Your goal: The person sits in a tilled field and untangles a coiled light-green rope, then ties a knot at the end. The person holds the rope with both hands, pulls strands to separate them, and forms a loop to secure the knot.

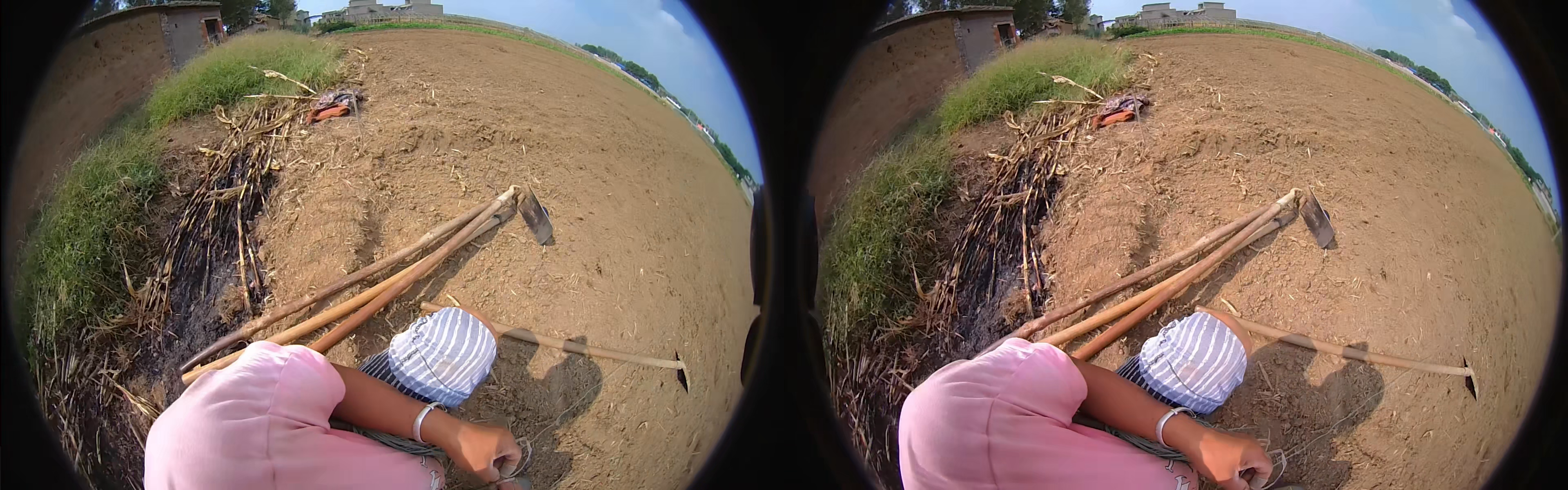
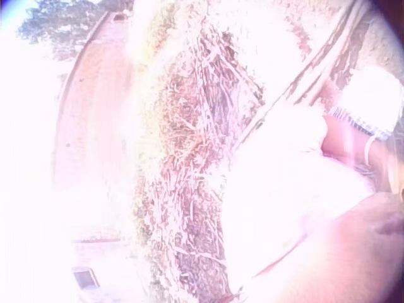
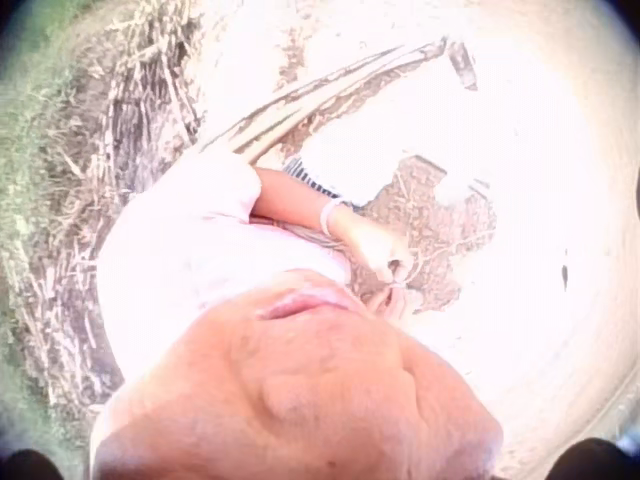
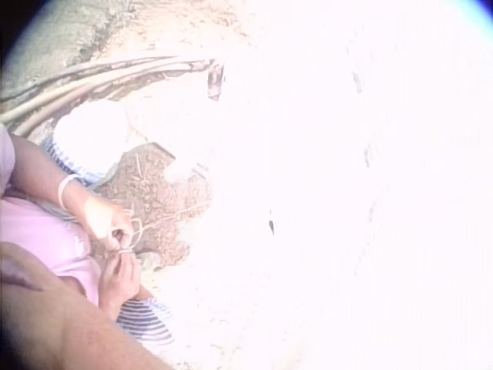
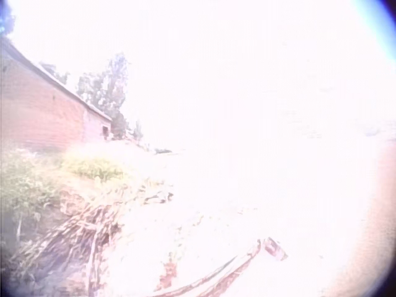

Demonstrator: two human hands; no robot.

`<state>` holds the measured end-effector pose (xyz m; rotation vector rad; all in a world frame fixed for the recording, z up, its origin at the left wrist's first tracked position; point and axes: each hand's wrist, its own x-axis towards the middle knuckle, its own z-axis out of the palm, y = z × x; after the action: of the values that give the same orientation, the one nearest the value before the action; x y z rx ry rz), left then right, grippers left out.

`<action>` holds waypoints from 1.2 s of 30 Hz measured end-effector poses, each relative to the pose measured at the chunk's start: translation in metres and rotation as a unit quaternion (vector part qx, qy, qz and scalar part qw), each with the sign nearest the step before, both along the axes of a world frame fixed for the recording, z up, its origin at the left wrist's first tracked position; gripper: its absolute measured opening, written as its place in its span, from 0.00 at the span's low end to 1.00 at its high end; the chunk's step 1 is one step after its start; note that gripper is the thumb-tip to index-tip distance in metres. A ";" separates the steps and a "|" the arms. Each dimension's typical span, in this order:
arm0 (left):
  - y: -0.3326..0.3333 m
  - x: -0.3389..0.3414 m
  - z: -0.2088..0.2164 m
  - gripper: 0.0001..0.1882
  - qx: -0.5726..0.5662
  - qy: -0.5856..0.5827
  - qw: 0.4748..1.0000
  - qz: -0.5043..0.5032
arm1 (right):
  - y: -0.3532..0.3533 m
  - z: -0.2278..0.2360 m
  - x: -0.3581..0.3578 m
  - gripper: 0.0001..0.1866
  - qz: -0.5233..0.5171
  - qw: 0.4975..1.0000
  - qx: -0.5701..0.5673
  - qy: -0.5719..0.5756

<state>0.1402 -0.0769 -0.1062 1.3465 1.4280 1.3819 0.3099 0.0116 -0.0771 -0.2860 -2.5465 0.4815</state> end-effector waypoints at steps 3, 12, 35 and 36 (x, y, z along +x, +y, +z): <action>-0.013 -0.005 0.017 0.11 -0.006 0.020 1.000 -0.003 | 0.004 0.000 -0.009 0.09 0.039 0.999 -0.009 0.030; -0.014 -0.014 0.010 0.10 0.155 0.048 0.987 -0.008 | 0.008 0.008 -0.014 0.08 0.063 0.997 -0.032 -0.006; 0.001 0.002 -0.009 0.09 0.023 -0.072 0.996 0.053 | -0.007 -0.008 0.003 0.07 -0.012 0.994 -0.075 0.075; 0.003 0.007 -0.008 0.08 0.033 -0.127 0.991 0.017 | -0.009 -0.008 0.001 0.08 -0.010 0.986 -0.136 0.100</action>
<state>0.1469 -0.0743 -0.1143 1.1436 1.2498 1.5722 0.3109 0.0029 -0.0855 -0.3440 -2.2810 0.8093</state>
